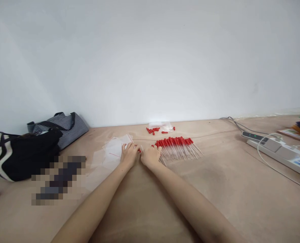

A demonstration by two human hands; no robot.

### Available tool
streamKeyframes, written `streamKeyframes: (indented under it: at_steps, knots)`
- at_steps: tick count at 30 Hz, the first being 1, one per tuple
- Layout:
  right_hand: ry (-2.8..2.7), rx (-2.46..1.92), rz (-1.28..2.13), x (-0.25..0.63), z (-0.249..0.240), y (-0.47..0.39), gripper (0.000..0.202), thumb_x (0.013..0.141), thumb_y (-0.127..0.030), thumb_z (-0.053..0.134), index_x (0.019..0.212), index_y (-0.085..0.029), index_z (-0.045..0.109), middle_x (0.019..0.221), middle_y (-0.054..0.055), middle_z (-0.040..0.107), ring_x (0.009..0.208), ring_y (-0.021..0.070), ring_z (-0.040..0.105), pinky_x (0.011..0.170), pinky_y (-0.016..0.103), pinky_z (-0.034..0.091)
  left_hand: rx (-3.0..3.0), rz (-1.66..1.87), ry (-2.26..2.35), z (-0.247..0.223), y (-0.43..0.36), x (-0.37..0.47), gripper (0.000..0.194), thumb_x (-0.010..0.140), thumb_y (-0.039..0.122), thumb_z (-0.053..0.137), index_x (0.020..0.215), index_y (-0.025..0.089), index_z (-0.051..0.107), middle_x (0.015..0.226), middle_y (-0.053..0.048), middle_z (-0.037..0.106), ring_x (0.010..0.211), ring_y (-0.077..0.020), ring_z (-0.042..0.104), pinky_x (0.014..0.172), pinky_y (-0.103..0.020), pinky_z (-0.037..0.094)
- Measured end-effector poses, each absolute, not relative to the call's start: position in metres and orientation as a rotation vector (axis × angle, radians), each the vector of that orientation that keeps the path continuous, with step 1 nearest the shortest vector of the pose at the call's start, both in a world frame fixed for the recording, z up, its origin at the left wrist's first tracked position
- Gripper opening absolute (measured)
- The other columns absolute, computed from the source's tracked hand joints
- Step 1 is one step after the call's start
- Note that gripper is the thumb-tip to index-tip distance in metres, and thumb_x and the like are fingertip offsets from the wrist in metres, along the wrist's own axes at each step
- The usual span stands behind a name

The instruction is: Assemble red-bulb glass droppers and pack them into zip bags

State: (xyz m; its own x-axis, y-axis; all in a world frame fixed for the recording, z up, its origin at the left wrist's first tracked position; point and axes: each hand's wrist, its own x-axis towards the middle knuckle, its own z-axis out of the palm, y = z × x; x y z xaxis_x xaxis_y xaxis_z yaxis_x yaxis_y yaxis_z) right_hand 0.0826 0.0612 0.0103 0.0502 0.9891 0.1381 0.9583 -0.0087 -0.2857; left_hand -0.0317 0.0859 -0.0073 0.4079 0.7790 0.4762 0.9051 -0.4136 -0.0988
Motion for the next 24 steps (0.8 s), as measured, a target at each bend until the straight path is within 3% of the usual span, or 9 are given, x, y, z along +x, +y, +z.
streamKeyframes:
  at_steps: [6, 11, 18, 24]
  knots:
    - [-2.034, -2.055, 0.128, 0.083, 0.017, 0.062, 0.029, 0.08, -0.017, 0.038, 0.089, -0.015, 0.065, 0.092, 0.016, 0.064, 0.094, 0.0269, 0.05, 0.079, 0.041, 0.023, -2.338, -0.588, -1.456, -0.006, 0.078, -0.029, 0.013, 0.081, 0.014, 0.043, 0.081, 0.019, 0.056, 0.093, -0.007, 0.062, 0.094, -0.0226, 0.051, 0.089, -0.043, 0.025]
    - [-2.12, -1.87, 0.01, 0.133, 0.019, 0.036, 0.027, 0.084, -0.023, 0.038, 0.094, -0.013, 0.061, 0.099, 0.015, 0.061, 0.096, 0.0246, 0.046, 0.075, 0.036, 0.025, -2.363, -0.662, -1.462, -0.005, 0.054, -0.025, 0.015, 0.082, 0.012, 0.042, 0.087, 0.019, 0.054, 0.088, -0.005, 0.064, 0.089, -0.0198, 0.054, 0.085, -0.039, 0.029]
    - [-2.335, -1.342, -0.062, 0.248, -0.01, -0.009, 0.018, 0.084, -0.027, 0.044, 0.074, -0.017, 0.056, 0.078, 0.004, 0.06, 0.079, 0.0166, 0.046, 0.071, 0.031, 0.024, -2.677, -0.783, -1.291, -0.007, 0.008, -0.007, 0.014, 0.084, 0.022, 0.043, 0.086, 0.02, 0.057, 0.084, -0.002, 0.064, 0.084, -0.0181, 0.055, 0.078, -0.034, 0.034]
    - [-2.431, -1.263, 0.002, 0.257, -0.008, -0.012, 0.019, 0.083, -0.03, 0.049, 0.07, -0.018, 0.056, 0.073, 0.001, 0.061, 0.077, 0.0151, 0.046, 0.072, 0.031, 0.022, -2.75, -0.82, -1.286, -0.007, 0.005, 0.0, 0.015, 0.084, 0.022, 0.044, 0.084, 0.02, 0.059, 0.082, -0.002, 0.064, 0.084, -0.0184, 0.055, 0.076, -0.034, 0.037]
